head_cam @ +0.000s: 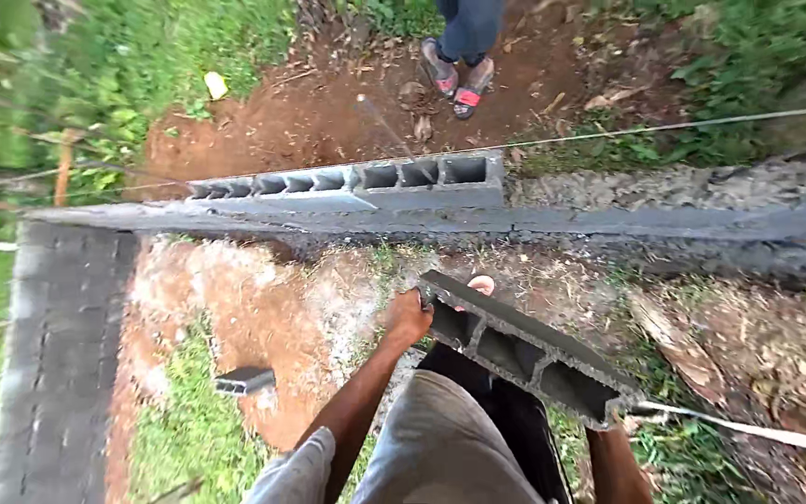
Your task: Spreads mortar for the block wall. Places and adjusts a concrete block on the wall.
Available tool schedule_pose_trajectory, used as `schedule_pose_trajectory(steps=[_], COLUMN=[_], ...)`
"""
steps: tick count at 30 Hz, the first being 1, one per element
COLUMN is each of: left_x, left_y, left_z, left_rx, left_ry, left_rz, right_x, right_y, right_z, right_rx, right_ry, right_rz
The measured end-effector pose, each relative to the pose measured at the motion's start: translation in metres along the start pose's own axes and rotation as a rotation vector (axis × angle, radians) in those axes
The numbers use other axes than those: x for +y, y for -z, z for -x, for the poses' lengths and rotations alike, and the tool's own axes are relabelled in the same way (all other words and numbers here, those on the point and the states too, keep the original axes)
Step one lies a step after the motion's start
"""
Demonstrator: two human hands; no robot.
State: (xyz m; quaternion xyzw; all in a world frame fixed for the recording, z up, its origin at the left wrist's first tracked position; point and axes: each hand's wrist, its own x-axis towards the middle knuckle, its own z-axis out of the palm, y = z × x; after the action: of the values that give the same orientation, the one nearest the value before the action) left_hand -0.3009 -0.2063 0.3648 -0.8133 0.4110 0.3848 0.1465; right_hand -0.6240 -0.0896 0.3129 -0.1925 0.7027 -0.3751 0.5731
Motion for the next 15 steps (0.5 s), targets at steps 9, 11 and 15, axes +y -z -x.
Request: schedule_pose_trajectory(steps=[9, 11, 15], left_x=[-0.002, 0.000, 0.005], left_y=[-0.010, -0.011, -0.010], left_z=[0.049, 0.054, 0.061], left_rx=[0.051, 0.067, 0.112], left_ry=[0.020, 0.021, 0.004], left_rz=[0.044, 0.044, 0.064], right_x=[0.052, 0.033, 0.000], right_y=[0.047, 0.050, 0.060], right_z=[-0.100, -0.100, -0.082], right_rx=[-0.089, -0.189, -0.311], right_ry=[-0.252, -0.195, -0.125], right_rz=[-0.278, -0.343, -0.164])
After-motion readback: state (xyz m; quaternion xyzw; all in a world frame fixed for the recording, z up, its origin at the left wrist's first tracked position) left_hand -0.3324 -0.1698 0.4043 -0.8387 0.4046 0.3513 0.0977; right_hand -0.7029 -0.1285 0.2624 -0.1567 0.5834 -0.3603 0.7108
